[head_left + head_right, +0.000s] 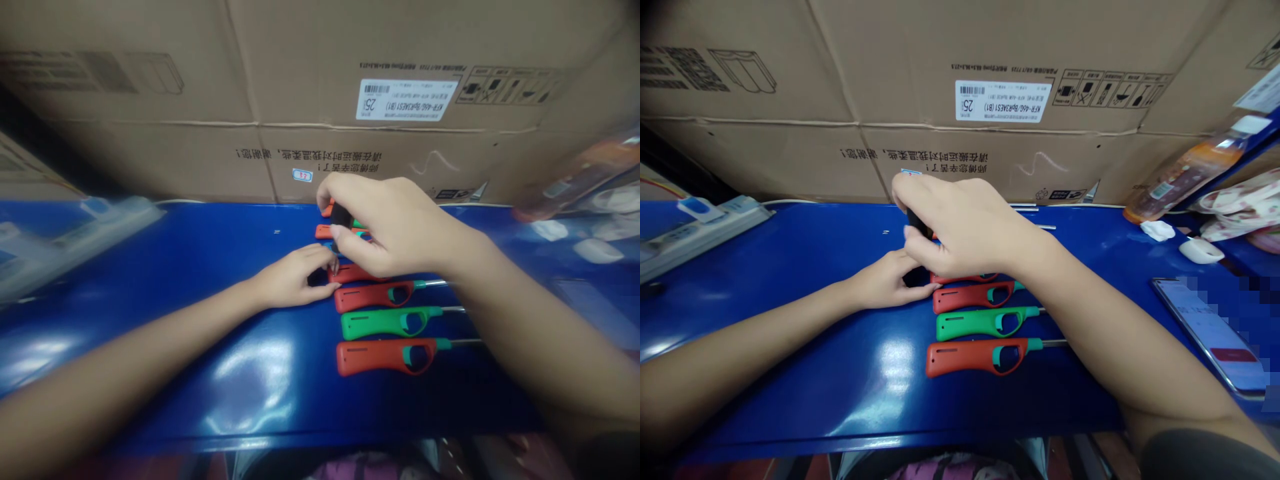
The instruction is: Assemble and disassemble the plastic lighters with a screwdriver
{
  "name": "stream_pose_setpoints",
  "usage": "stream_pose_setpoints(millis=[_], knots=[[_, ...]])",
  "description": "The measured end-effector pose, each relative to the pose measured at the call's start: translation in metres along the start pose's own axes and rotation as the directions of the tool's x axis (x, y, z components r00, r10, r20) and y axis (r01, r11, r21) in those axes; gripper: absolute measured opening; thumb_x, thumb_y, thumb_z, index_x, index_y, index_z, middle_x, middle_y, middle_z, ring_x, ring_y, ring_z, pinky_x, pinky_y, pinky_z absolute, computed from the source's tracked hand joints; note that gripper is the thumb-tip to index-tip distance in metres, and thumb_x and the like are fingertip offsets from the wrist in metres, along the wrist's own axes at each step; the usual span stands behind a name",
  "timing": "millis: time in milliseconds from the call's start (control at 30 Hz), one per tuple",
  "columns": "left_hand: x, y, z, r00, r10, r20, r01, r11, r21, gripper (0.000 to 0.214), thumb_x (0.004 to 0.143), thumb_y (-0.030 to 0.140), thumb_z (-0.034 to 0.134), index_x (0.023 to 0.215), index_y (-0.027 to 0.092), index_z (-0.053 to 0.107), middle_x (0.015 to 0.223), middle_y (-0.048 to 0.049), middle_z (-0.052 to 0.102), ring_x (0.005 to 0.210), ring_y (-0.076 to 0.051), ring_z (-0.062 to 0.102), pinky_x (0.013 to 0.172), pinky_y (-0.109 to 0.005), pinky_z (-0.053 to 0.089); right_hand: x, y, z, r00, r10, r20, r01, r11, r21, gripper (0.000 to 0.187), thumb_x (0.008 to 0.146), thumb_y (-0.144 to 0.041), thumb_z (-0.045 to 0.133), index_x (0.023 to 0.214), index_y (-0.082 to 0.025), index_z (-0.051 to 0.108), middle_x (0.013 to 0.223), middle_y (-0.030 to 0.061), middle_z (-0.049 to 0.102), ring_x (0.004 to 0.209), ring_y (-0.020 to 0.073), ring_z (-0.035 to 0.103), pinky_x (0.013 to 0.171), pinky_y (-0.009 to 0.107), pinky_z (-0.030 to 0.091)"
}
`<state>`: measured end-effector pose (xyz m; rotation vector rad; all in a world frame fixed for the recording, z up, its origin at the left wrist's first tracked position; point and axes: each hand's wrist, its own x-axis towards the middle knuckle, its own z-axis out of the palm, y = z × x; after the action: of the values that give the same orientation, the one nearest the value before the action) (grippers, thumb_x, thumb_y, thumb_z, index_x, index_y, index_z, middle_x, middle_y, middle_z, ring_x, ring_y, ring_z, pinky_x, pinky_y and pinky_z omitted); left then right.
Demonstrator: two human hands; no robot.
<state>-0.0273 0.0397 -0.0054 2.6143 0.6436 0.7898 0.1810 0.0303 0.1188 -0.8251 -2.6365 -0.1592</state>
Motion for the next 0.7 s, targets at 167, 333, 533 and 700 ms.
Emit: stream_pose_setpoints(millis=[167, 333, 533, 700], knots=[[0.0000, -0.0003, 0.0001, 1.000, -0.005, 0.003, 0.005, 1.000, -0.002, 0.019, 0.092, 0.028, 0.065, 0.105, 0.015, 0.064, 0.100, -0.0088, 0.070, 0.091, -0.021, 0.067, 0.085, -0.035, 0.055, 0.0004, 0.0002, 0.0014, 1.000, 0.015, -0.007, -0.015, 1.000, -0.028, 0.026, 0.096, -0.032, 0.039, 0.105, -0.017, 0.059, 0.094, 0.0050, 0.069, 0.075, 0.0177, 0.058, 0.063, 0.029, 0.032], [-0.0005, -0.0009, 0.0006, 1.000, -0.016, 0.004, 0.016, 1.000, 0.003, 0.018, 0.092, 0.030, 0.066, 0.104, 0.016, 0.063, 0.100, -0.0085, 0.070, 0.094, -0.022, 0.067, 0.086, -0.035, 0.055, 0.0004, 0.0020, 0.0050, 1.000, -0.030, 0.002, 0.030, 0.998, 0.061, 0.029, 0.093, -0.029, 0.042, 0.117, -0.016, 0.051, 0.111, 0.0088, 0.066, 0.082, 0.0180, 0.057, 0.066, 0.029, 0.035], [-0.0009, -0.0009, 0.0008, 1.000, -0.023, -0.002, 0.023, 1.000, -0.004, 0.018, 0.091, 0.030, 0.066, 0.103, 0.017, 0.064, 0.101, -0.0085, 0.071, 0.093, -0.023, 0.067, 0.083, -0.035, 0.056, 0.0002, 0.0018, 0.0039, 1.000, 0.000, 0.020, -0.002, 0.991, 0.136, 0.033, 0.088, -0.024, 0.045, 0.120, -0.016, 0.048, 0.107, 0.0070, 0.066, 0.075, 0.0161, 0.053, 0.065, 0.029, 0.035], [-0.0001, 0.0005, -0.0002, 1.000, -0.030, 0.007, 0.030, 0.999, -0.029, 0.019, 0.092, 0.029, 0.064, 0.106, 0.016, 0.063, 0.102, -0.0084, 0.070, 0.095, -0.022, 0.067, 0.087, -0.035, 0.055, 0.0003, 0.0004, 0.0044, 0.999, -0.009, 0.034, 0.001, 0.976, 0.217, 0.026, 0.093, -0.028, 0.046, 0.115, -0.018, 0.051, 0.103, 0.0052, 0.066, 0.080, 0.0166, 0.056, 0.069, 0.030, 0.038]])
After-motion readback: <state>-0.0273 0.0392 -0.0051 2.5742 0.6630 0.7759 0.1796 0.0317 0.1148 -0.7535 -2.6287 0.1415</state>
